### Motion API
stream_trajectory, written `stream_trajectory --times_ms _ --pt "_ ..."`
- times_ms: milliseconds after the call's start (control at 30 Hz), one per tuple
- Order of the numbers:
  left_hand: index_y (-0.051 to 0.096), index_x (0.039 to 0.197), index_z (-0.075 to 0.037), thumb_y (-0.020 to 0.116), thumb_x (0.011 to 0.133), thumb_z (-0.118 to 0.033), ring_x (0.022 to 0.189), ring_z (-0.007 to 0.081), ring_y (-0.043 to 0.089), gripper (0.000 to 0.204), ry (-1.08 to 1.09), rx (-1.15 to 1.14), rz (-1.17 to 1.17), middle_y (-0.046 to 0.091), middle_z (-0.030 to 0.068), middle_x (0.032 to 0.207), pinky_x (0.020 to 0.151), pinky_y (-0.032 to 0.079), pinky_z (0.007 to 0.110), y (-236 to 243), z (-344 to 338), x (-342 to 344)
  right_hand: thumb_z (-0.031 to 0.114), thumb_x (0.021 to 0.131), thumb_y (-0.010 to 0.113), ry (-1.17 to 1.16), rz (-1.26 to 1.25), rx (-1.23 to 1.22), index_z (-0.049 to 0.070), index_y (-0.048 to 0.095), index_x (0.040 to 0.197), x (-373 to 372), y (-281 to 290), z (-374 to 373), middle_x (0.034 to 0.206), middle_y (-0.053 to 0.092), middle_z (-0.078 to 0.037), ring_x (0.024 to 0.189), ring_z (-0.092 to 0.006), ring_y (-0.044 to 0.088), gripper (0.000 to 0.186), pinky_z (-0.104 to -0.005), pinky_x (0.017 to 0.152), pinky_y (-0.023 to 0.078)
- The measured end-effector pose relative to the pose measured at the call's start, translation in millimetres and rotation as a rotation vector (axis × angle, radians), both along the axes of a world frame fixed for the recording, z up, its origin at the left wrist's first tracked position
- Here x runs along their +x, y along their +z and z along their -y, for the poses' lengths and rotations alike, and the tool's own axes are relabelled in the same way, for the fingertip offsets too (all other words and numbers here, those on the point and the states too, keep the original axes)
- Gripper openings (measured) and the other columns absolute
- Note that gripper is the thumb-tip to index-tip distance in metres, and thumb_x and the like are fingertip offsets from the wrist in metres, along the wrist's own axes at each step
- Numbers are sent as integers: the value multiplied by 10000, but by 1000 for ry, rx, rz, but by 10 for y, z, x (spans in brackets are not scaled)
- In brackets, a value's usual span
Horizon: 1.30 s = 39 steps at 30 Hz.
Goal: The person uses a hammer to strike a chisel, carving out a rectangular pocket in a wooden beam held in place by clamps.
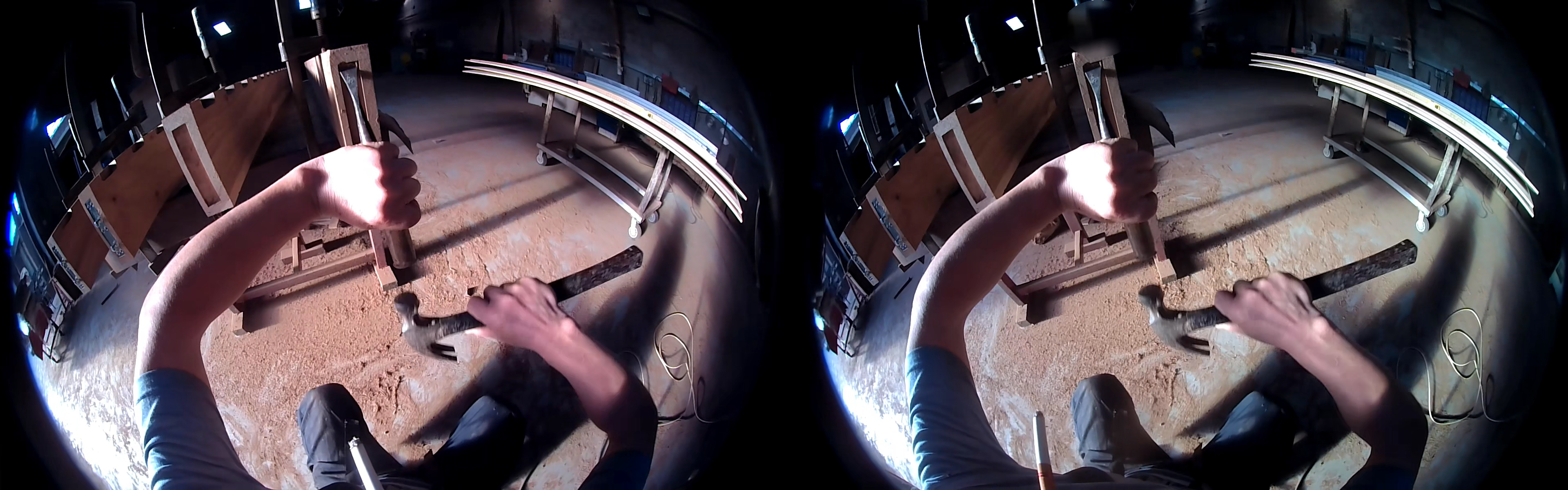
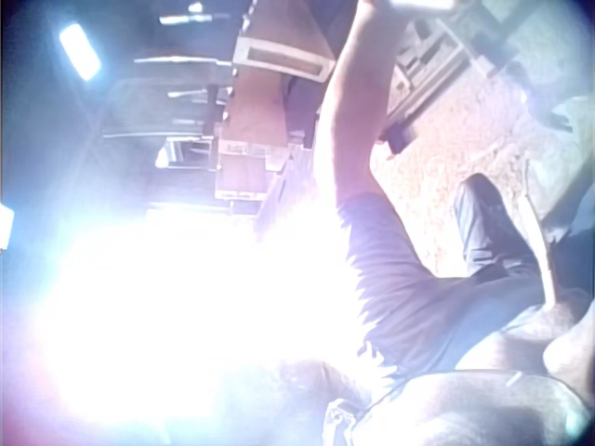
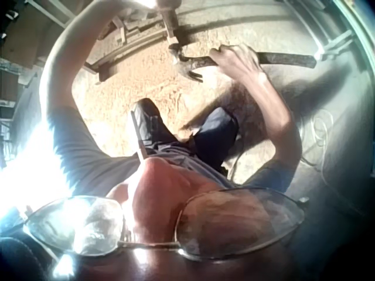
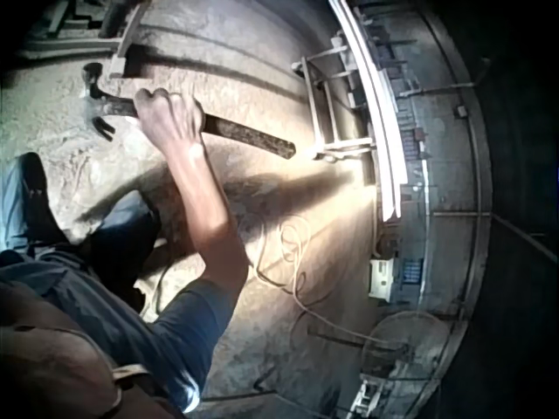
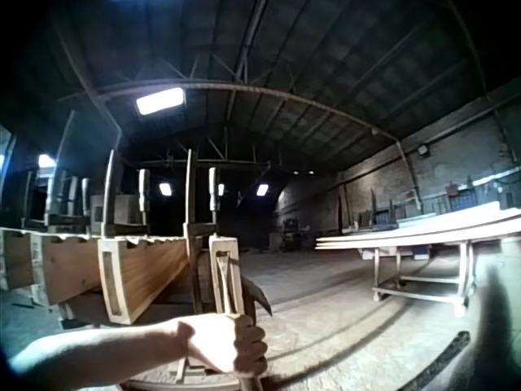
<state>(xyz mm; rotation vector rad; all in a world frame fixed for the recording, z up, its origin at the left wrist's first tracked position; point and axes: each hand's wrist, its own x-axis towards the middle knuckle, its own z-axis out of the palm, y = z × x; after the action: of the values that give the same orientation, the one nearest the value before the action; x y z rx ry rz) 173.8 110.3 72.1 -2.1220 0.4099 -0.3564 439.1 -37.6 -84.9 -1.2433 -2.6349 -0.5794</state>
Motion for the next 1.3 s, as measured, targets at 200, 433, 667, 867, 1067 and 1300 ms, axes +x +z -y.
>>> stream_trajectory --times_ms 200,433,667,867,1067,1300 --pt "508 652 -154 745 656 -203 650 146 596 242 16 1 -9 508 -49 636 534 523 296 32 -11 -41 186 881 691 -76 -60 -106 84 636 895 -51 64 13 747 700 -157 595 -311 710 117 -452 492 571" --pt "522 690 -127 747 624 -203 686 170 589 247 19 -25 -10 511 -26 674 570 491 309 40 -11 -38 302 862 754 -135 -37 14 78 634 880 -89 137 -69 717 680 -136 598 -288 716 254 -429 480 564" --pt "520 673 -121 748 624 -198 694 172 598 246 40 -21 -22 525 -23 682 588 503 315 20 -31 -73 358 891 752 -180 65 -163 68 647 927 -64 135 -84 753 691 -147 631 -292 724 310 -425 499 564" --pt "524 690 -121 754 635 -201 699 173 601 250 53 -4 -33 532 -20 689 591 511 316 2 -66 -105 86 906 611 -102 28 -98 49 614 940 -10 -137 73 704 687 -168 576 -307 722 51 -444 455 553" --pt "527 857 -138 738 683 -207 732 182 625 283 -81 -31 148 533 -15 722 646 563 335 -41 44 -9 190 875 674 -100 -102 -269 119 610 940 -118 -383 269 766 706 -135 723 -352 741 116 -486 589 587" --pt "557 728 -117 752 667 -180 701 180 607 214 12 -52 -39 541 -22 691 600 519 322 -50 -15 -102 276 835 766 -138 -160 -275 110 612 941 -81 -448 397 725 702 -125 677 -349 731 251 -479 589 585"
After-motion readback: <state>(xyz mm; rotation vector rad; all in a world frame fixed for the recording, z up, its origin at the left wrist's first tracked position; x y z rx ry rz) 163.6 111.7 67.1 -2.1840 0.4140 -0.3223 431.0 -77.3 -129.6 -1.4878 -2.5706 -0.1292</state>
